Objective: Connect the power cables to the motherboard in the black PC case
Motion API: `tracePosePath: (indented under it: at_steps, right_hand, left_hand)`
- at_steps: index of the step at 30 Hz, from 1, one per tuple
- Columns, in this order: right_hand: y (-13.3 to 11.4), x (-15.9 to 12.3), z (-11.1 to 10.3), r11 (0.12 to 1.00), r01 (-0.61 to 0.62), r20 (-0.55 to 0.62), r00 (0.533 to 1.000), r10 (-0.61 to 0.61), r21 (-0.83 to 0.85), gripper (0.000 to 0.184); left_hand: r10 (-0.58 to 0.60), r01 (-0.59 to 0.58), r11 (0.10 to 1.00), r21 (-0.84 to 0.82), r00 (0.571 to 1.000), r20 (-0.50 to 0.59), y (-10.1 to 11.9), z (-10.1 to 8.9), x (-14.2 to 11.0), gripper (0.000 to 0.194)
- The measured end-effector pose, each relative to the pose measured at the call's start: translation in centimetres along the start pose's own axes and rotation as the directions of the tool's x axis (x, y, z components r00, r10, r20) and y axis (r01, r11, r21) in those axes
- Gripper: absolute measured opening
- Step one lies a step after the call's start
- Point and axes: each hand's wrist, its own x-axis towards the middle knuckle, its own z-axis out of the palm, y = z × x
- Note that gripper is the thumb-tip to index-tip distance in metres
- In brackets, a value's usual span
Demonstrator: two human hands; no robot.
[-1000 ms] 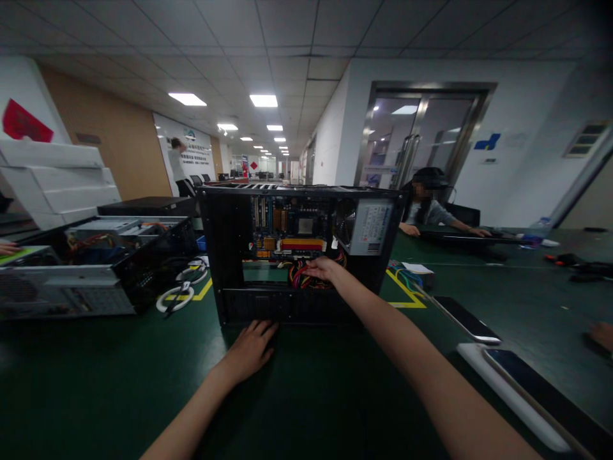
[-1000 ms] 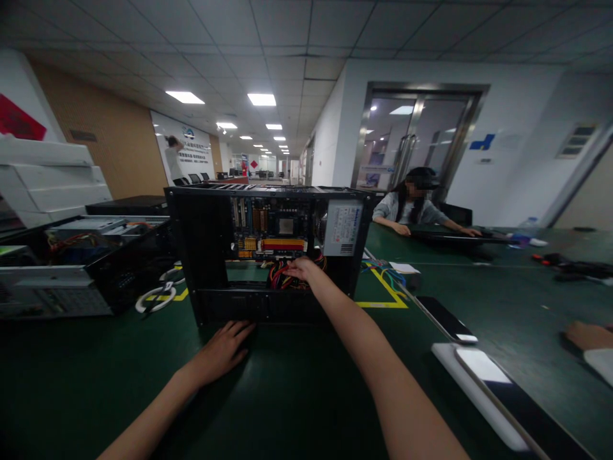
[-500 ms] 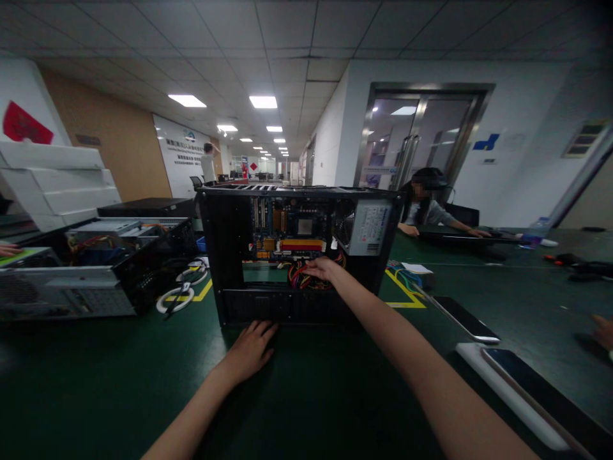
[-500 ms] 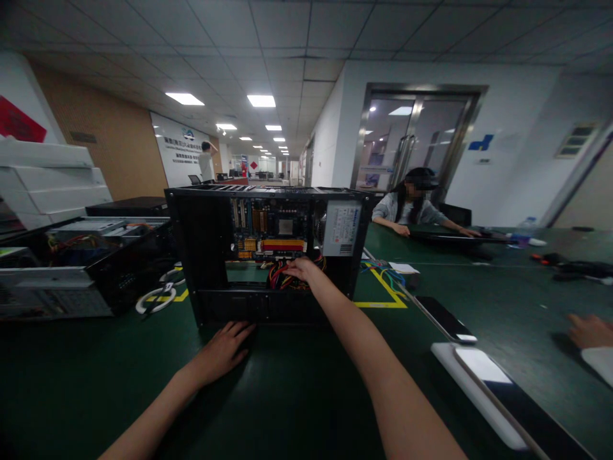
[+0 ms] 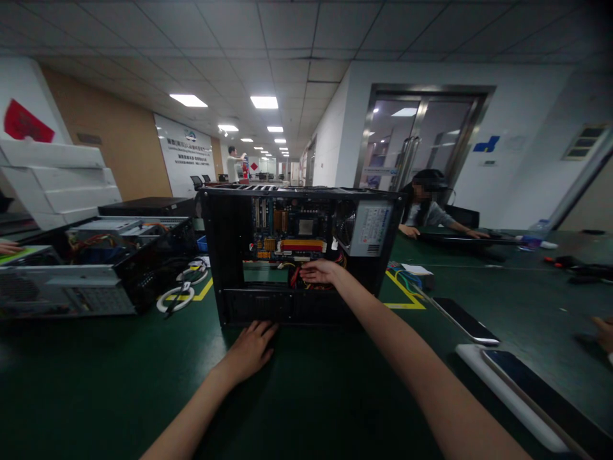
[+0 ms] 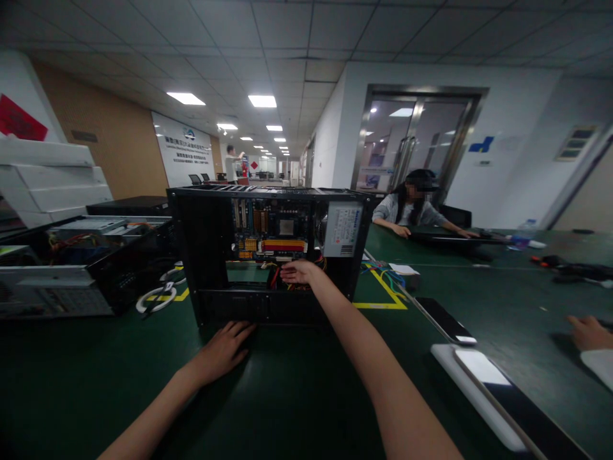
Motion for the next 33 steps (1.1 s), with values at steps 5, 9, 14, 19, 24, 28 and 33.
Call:
tracePosePath:
  at_steps: [5,9,14,19,24,28,33]
  right_hand:
    - [0.0,-0.2,-0.2,0.994,0.113,-0.175,0.978,-0.112,-0.006,0.006]
    - [0.3,0.3,0.0,0.964,0.194,-0.198,0.953,-0.230,-0.184,0.005]
    - [1.2,1.3,0.5,0.804,0.248,-0.044,0.946,-0.321,-0.540,0.007]
    - [1.8,1.8,0.8,0.475,0.259,0.167,0.959,-0.228,-0.841,0.011]
    - [2.0,2.5,0.5,0.228,0.293,0.283,0.956,-0.073,-0.929,0.023]
    - [2.2,3.0,0.0,0.250,0.274,0.301,0.951,0.076,-0.929,0.029]
    - [2.3,2.5,0.0,0.315,0.261,0.318,0.936,0.148,-0.913,0.026]
  left_hand:
    - [-0.010,0.010,1.000,-0.004,1.000,0.022,0.3,-0.4,0.0,0.053]
    - [0.000,0.000,1.000,-0.005,1.000,0.006,0.2,-0.3,0.0,0.052]
    - [-0.001,0.001,1.000,0.012,1.000,0.004,0.1,0.0,0.0,0.053]
    - [-0.003,0.003,1.000,0.021,1.000,0.006,0.0,0.1,0.0,0.054]
    - [0.001,-0.001,1.000,0.005,1.000,-0.002,-0.1,0.1,-0.1,0.053]
    - [-0.002,0.002,1.000,0.007,1.000,0.002,0.2,-0.1,-0.1,0.054]
    - [-0.012,0.012,1.000,-0.001,1.000,0.005,0.6,-0.6,-0.1,0.052]
